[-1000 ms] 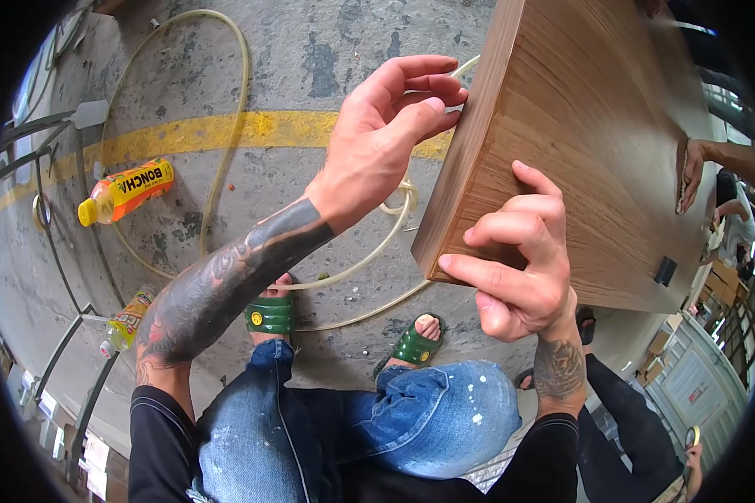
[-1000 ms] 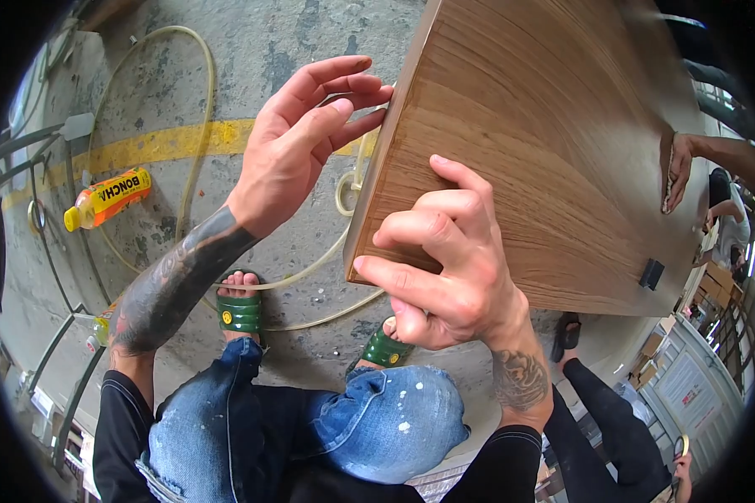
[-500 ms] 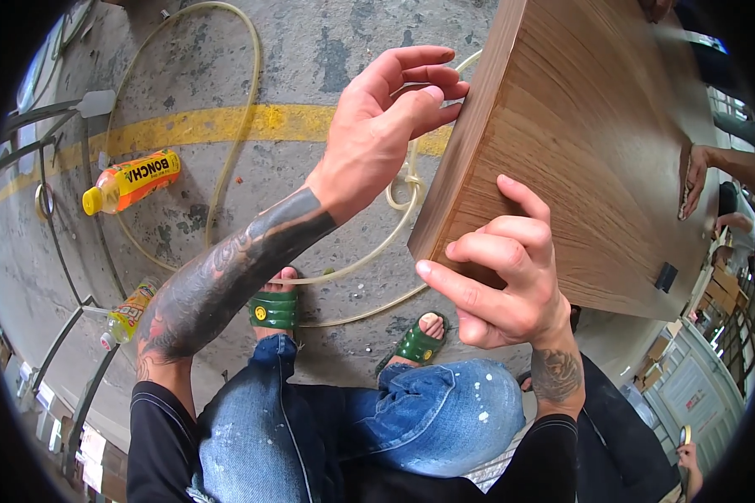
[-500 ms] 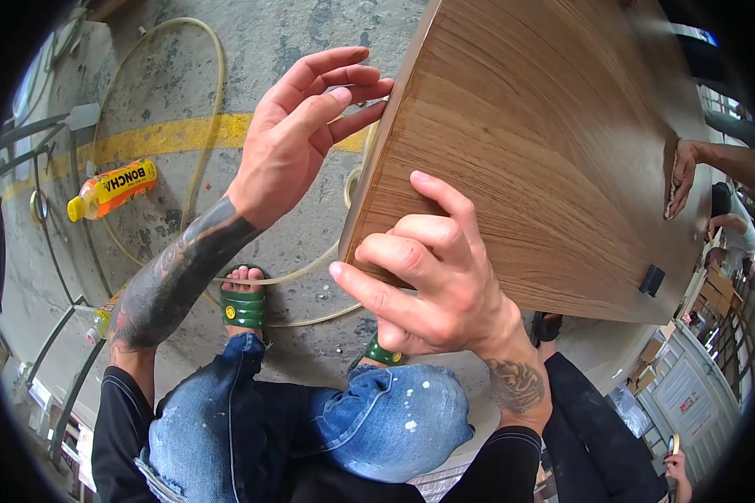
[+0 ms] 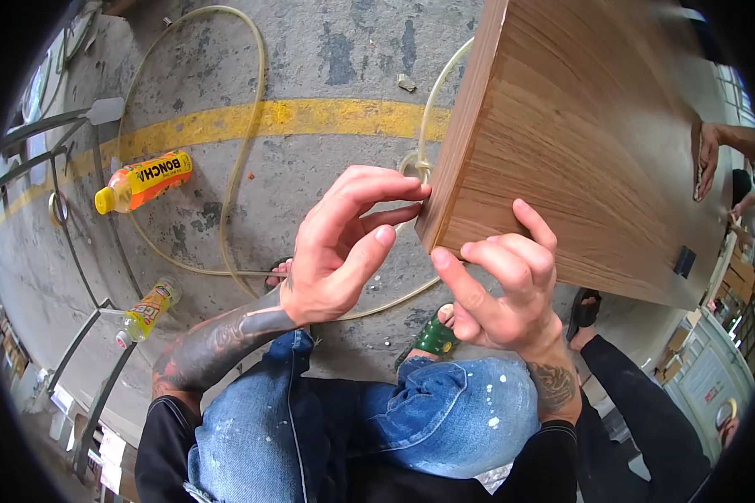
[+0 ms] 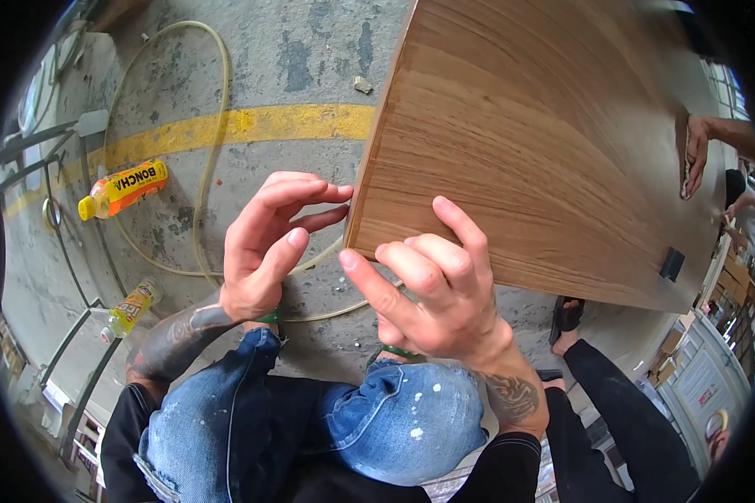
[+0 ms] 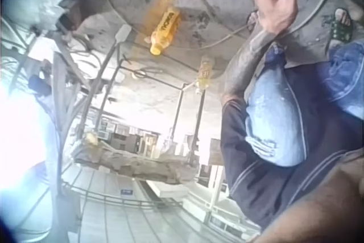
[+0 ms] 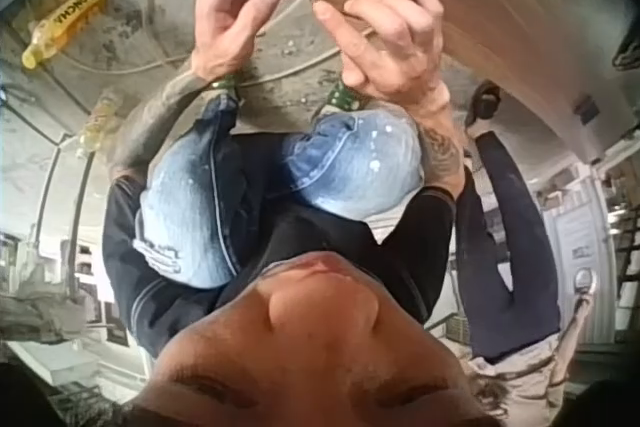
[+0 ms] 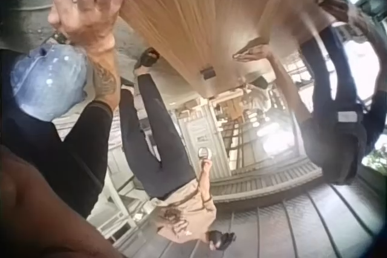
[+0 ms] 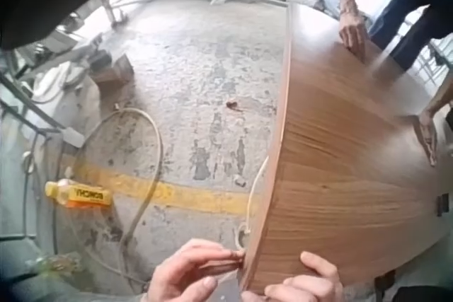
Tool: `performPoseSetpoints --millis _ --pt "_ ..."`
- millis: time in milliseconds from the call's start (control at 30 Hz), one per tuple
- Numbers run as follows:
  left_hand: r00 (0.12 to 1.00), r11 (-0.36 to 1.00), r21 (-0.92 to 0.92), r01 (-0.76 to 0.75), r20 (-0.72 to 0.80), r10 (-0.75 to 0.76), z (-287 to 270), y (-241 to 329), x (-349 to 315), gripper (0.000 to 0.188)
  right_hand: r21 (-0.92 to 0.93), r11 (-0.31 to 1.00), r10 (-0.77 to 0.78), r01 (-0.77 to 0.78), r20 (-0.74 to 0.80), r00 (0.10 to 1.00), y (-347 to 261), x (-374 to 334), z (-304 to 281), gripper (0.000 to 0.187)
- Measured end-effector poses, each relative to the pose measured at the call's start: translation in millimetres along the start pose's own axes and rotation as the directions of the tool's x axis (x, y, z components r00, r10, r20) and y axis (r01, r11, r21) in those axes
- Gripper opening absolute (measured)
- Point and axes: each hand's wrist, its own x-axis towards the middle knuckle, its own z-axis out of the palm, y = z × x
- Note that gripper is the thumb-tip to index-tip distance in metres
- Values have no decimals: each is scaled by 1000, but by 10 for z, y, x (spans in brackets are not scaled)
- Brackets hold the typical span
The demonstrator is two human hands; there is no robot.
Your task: Wiping and cleaning the edges of a wooden furniture board with a cloth.
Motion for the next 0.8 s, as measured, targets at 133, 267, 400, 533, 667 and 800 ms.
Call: performPoseSetpoints --millis 133,267,400,533,667,800 --pt "998 993 -121 17 -52 -23 -41 48 -62 38 -41 999 -9 8 -35 999 -58 50 73 40" --pt "999 996 -94 -2 -41 -2 -65 38 -52 42 -25 999 -39 37 -80 996 -30 85 97 34" --pt "998 998 -33 58 -36 -59 182 -19 54 44 -20 999 -49 46 -121 992 106 -266 -50 31" --pt "978 921 384 -64 -158 133 -224 291 68 40 207 956 -127 207 -341 931 14 -284 46 50" --pt "872 795 358 -489 181 455 97 532 610 41 -13 969 201 -246 -536 820 -186 -1110 -878 50" --pt "707 673 332 -661 575 411 1141 1047 1028 42 152 705 414 -692 -881 228 -846 -2016 -1892 48"
